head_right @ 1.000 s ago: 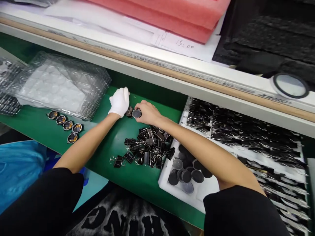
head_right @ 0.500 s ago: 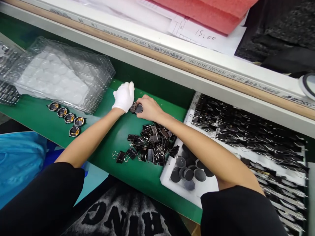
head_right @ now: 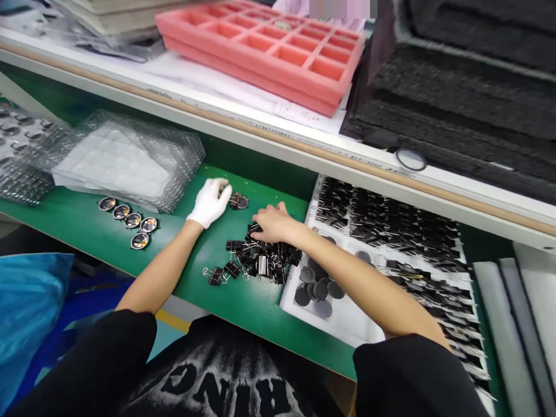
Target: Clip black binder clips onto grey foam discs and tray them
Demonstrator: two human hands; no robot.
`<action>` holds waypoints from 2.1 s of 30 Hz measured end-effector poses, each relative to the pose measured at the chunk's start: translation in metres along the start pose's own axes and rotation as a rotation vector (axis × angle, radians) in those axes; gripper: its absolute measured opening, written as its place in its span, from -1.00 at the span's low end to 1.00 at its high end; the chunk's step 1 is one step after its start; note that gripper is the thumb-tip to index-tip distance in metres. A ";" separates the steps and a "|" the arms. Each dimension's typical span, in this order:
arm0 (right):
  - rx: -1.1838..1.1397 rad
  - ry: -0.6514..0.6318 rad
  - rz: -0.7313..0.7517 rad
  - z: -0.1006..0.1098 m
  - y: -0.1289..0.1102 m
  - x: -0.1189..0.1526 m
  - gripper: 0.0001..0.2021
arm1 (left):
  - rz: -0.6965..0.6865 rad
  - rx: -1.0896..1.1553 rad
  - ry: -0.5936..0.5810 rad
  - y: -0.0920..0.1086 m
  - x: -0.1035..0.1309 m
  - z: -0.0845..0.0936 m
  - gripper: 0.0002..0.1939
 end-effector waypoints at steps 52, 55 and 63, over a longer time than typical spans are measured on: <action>-0.499 0.510 -0.835 -0.018 0.081 -0.121 -0.50 | 0.121 -0.299 -0.276 0.011 0.050 -0.025 -0.51; -0.514 0.512 -0.841 -0.016 0.080 -0.120 -0.53 | 0.146 -0.310 -0.233 0.011 0.053 -0.023 -0.50; -0.520 0.520 -0.857 -0.014 0.078 -0.118 -0.57 | 0.155 -0.326 -0.214 0.010 0.058 -0.021 -0.49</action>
Point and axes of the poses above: each hand's wrist, its own x-axis away from the middle knuckle, its own z-axis out of the back of the hand, y = z × x, the point moved 8 cm from there along -x, towards the middle knuckle, and after that the axes turned 15 degrees about x, right-handed, at the moved point
